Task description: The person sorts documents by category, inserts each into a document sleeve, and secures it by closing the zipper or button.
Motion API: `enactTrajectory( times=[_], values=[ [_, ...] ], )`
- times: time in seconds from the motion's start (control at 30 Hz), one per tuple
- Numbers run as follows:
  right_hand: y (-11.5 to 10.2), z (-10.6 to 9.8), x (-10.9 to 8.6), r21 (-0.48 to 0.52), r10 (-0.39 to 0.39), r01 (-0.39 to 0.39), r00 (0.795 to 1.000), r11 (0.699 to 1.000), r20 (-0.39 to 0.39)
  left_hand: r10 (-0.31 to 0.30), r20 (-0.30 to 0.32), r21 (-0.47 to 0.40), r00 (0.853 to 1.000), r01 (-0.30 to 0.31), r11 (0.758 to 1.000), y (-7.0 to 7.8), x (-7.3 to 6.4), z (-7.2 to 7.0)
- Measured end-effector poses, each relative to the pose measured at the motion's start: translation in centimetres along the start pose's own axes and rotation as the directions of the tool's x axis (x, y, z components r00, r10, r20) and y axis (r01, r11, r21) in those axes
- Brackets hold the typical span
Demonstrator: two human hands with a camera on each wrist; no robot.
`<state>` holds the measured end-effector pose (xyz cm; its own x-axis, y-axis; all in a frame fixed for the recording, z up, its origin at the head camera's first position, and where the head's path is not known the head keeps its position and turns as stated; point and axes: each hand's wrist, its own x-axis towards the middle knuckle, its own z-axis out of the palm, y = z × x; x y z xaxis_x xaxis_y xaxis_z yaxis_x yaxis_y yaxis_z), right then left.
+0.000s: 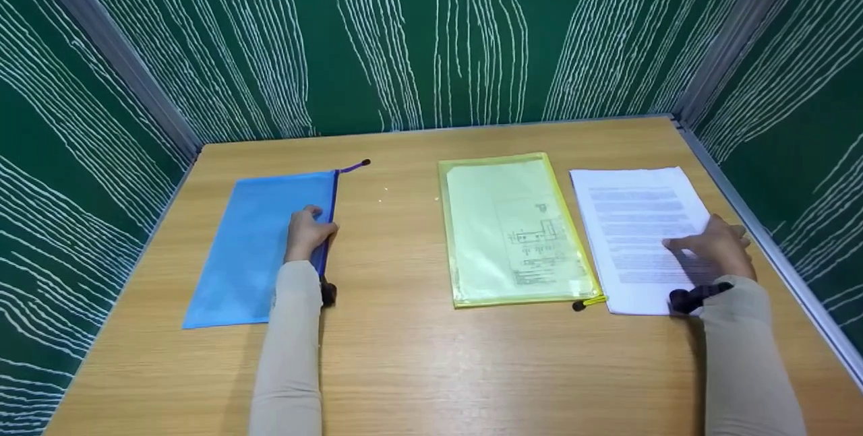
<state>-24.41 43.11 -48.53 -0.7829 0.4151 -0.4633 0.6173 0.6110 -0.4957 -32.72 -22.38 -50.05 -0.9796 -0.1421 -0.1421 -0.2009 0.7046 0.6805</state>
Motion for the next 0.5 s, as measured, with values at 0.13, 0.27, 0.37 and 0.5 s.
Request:
enactTrajectory(
  times=[0.13, 0.27, 0.37, 0.5],
  values=[
    [0.2, -0.2, 0.0, 0.033, -0.019, 0.019, 1.000, 0.999, -0.003, 0.012, -0.003, -0.005, 1.000, -0.012, 1.000, -0.1, -0.1, -0.1],
    [0.7, -0.2, 0.1, 0.084, -0.094, 0.100, 0.993, 0.991, -0.070, 0.016, -0.003, -0.004, 1.000, -0.016, 1.000, -0.2, -0.1, 0.0],
    [1.1, 0.0, 0.0, 0.119, -0.129, 0.146, 0.981, 0.982, -0.146, 0.014, 0.003, -0.006, 1.000, -0.014, 1.000, -0.3, -0.1, 0.1],
    [1.7, 0.2, -0.2, 0.141, -0.148, 0.185, 0.960, 0.973, -0.236, 0.012, 0.004, -0.008, 1.000, -0.012, 1.000, -0.4, -0.1, 0.1]
  ],
)
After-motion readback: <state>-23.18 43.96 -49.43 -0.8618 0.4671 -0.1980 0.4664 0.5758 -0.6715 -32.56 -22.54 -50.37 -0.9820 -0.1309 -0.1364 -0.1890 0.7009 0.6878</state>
